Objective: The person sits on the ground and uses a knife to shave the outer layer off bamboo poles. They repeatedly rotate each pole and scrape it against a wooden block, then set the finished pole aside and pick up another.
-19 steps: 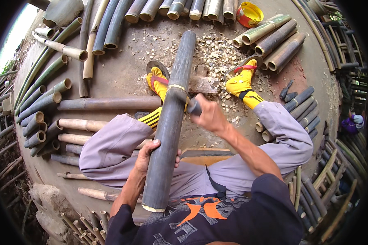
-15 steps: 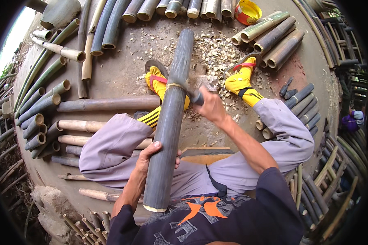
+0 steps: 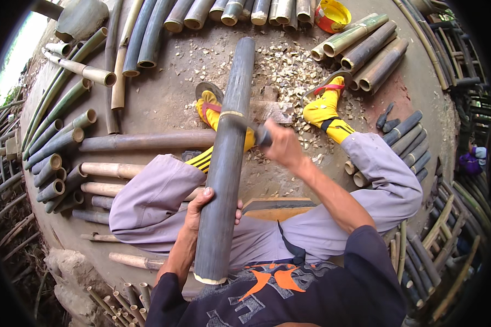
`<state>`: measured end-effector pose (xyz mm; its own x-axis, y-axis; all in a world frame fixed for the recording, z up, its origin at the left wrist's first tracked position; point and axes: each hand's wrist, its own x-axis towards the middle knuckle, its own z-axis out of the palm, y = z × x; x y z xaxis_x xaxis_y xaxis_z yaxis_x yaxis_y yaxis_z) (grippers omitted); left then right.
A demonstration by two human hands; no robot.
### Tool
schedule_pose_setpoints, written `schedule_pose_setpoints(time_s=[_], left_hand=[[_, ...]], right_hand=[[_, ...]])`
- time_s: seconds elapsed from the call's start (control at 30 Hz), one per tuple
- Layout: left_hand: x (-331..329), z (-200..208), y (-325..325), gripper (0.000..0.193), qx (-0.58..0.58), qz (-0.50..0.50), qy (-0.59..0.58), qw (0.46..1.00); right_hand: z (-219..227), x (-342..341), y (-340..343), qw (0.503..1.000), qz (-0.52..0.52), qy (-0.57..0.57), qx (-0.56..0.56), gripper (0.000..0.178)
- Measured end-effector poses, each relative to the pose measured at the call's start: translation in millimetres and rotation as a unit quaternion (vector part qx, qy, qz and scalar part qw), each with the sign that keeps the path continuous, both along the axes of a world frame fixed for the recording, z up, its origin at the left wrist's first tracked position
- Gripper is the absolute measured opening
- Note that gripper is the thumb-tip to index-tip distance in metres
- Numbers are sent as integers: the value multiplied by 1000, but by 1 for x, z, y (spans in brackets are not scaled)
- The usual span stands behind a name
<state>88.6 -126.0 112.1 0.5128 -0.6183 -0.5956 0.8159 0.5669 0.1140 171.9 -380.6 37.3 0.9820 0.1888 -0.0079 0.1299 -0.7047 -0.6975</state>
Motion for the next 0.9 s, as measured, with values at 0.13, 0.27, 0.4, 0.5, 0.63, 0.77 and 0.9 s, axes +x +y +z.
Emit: schedule_pose_setpoints(time_s=[0.13, 0.27, 0.4, 0.5, 0.63, 0.77, 0.9], left_hand=[[2, 5, 3, 65, 37, 3, 2, 999], [6, 6, 2, 65, 10, 18, -5, 1000], [7, 6, -2, 75, 53, -7, 0, 999], [0, -5, 3, 66, 4, 15, 23, 1000], [-3, -5, -1, 67, 9, 24, 2, 1000], [-2, -6, 0, 65, -8, 39, -3, 999], [0, 0, -1, 65, 5, 46, 22, 999]], right_hand=[[28, 16, 8, 998, 25, 14, 48, 23], [12, 9, 10, 999, 10, 30, 31, 21], [1, 21, 3, 999, 22, 6, 48, 18], [20, 5, 13, 994, 86, -57, 19, 16], [-22, 30, -11, 997, -60, 5, 46, 14], [-4, 9, 11, 992, 87, -76, 56, 12], [-5, 29, 3, 998, 13, 34, 42, 15]])
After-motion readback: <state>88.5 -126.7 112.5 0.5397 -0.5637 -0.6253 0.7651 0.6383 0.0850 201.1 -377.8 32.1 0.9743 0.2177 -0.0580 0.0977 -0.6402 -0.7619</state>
